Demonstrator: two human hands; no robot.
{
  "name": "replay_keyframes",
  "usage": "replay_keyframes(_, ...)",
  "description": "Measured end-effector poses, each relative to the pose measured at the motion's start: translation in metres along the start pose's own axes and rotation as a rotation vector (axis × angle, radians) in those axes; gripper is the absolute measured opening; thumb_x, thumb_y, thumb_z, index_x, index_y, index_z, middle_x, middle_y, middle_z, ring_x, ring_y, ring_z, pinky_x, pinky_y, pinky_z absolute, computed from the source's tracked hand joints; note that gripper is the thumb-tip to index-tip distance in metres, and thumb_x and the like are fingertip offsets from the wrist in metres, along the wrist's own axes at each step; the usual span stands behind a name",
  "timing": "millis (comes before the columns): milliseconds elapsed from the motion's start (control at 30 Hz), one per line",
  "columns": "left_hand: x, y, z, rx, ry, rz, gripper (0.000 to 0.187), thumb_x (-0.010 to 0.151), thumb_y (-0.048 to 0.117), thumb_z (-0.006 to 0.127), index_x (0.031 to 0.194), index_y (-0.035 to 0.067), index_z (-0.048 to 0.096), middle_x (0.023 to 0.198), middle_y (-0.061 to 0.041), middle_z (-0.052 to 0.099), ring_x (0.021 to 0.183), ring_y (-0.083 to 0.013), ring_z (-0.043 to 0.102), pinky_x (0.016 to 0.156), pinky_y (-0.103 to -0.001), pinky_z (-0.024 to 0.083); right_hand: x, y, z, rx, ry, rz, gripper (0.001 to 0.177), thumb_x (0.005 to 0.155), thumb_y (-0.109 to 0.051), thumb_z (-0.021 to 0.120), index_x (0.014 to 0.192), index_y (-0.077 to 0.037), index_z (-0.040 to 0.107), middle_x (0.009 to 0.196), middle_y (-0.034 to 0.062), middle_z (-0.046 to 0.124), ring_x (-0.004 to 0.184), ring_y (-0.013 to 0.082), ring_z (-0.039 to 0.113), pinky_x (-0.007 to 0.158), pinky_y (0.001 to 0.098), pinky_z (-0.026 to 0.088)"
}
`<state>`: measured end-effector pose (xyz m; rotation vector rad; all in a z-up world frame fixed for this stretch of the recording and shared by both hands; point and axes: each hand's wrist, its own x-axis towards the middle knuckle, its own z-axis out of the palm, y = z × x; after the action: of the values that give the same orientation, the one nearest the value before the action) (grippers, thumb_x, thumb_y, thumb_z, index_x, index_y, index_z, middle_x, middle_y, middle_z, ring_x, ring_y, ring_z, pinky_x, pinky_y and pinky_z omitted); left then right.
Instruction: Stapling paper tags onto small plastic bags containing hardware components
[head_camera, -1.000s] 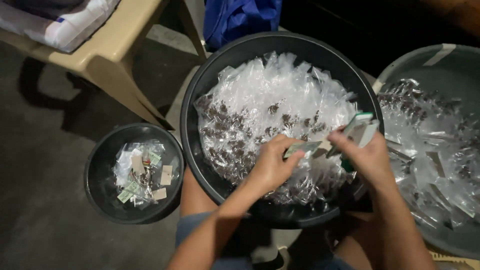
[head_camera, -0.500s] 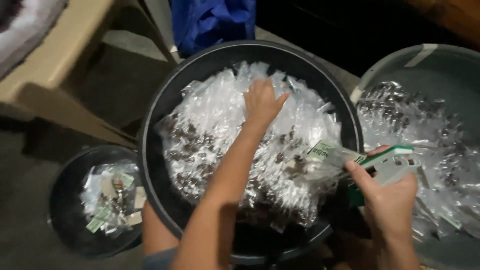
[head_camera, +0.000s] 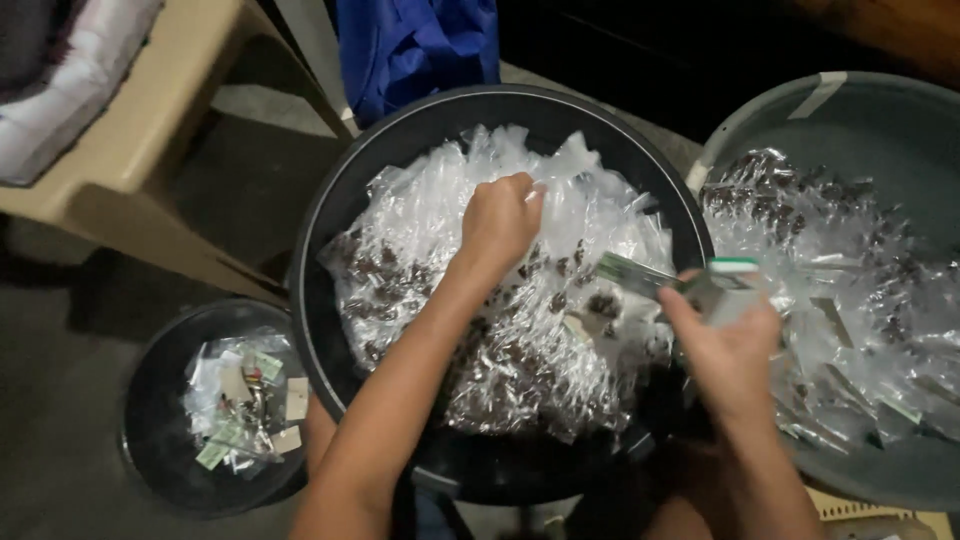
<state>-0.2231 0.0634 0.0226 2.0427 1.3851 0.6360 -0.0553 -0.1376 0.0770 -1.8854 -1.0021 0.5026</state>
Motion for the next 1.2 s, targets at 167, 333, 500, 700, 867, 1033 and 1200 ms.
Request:
replay_keyframes(167, -0.088, 0.060, -0.075, -0.273, -0.122, -0.013, 0.037, 0.105, 0.015, 0.053, 0.069, 0.008, 0.058, 0.052, 0.002, 0.048, 0.041, -0.0083, 0.044, 0.033, -0.023, 0.035, -0.004, -0.004, 0.036, 0.027, -0.147, -0.106, 0.029, 0.089, -0.003, 0.074, 0.111, -0.006, 0.056, 0.100, 0.0118, 0.065, 0.082, 0.0215, 0.065, 0.067, 0.0287, 0.057)
replay_keyframes(333, -0.170, 0.080, -0.122, -0.182, -0.249, 0.202, 0.034, 0.088, 0.032, 0.067, 0.092, -0.001, 0.075, 0.075, -0.027, 0.072, 0.070, -0.0469, 0.073, 0.061, -0.054, 0.056, -0.011, -0.036, 0.019, 0.214, 0.035, -0.419, 0.027, 0.087, 0.006, 0.086, 0.105, 0.000, 0.066, 0.095, 0.0173, 0.070, 0.080, 0.0253, 0.068, 0.085, 0.0386, 0.057)
replay_keyframes(500, -0.162, 0.079, -0.131, -0.059, -0.034, 0.259, 0.070, 0.087, 0.060, 0.059, 0.138, 0.013, 0.055, 0.129, -0.010, 0.060, 0.117, -0.0260, 0.057, 0.102, -0.049, 0.044, -0.037, -0.100, -0.014, 0.057, -0.066, -0.230, 0.016, 0.092, -0.007, 0.074, 0.106, -0.009, 0.066, 0.103, 0.0074, 0.071, 0.096, 0.0212, 0.068, 0.094, 0.0355, 0.056)
replay_keyframes(700, -0.152, 0.087, -0.106, -0.548, 0.098, 0.636, 0.033, 0.088, 0.010, 0.072, 0.119, 0.015, 0.063, 0.117, -0.005, 0.068, 0.111, -0.0196, 0.066, 0.101, -0.036, 0.050, -0.054, -0.111, -0.031, 0.145, -0.194, -0.373, 0.018, 0.088, 0.001, 0.075, 0.101, -0.002, 0.063, 0.099, 0.0115, 0.069, 0.094, 0.0203, 0.068, 0.088, 0.0304, 0.057)
replay_keyframes(867, -0.164, 0.083, -0.110, -0.651, 0.138, 0.951, 0.024, 0.087, -0.016, 0.071, 0.108, -0.006, 0.067, 0.108, -0.020, 0.066, 0.097, -0.0312, 0.070, 0.090, -0.031, 0.063, -0.058, -0.100, -0.029, 0.399, -0.245, -0.253, 0.018, 0.085, 0.000, 0.075, 0.098, -0.005, 0.064, 0.096, 0.0096, 0.070, 0.082, 0.0175, 0.067, 0.075, 0.0254, 0.057)
replay_keyframes(1033, -0.177, 0.059, -0.087, -0.858, 0.032, 0.561, 0.029, 0.098, -0.003, 0.059, 0.125, 0.007, 0.065, 0.116, -0.012, 0.062, 0.106, -0.0218, 0.065, 0.089, -0.026, 0.068, -0.046, -0.069, -0.016, 0.314, -0.279, -0.344, 0.021, 0.086, -0.009, 0.075, 0.100, -0.013, 0.060, 0.102, 0.0051, 0.072, 0.093, 0.0174, 0.071, 0.089, 0.0326, 0.061)
replay_keyframes(1200, -0.177, 0.059, -0.089, -0.722, 0.050, 0.313, 0.019, 0.095, 0.001, 0.063, 0.112, 0.005, 0.055, 0.104, -0.010, 0.062, 0.096, -0.0203, 0.065, 0.089, -0.027, 0.059, -0.047, -0.075, 0.008, 0.394, -0.065, -0.354, 0.023, 0.093, -0.006, 0.070, 0.111, -0.013, 0.057, 0.113, 0.0040, 0.064, 0.108, 0.0192, 0.064, 0.104, 0.0336, 0.055)
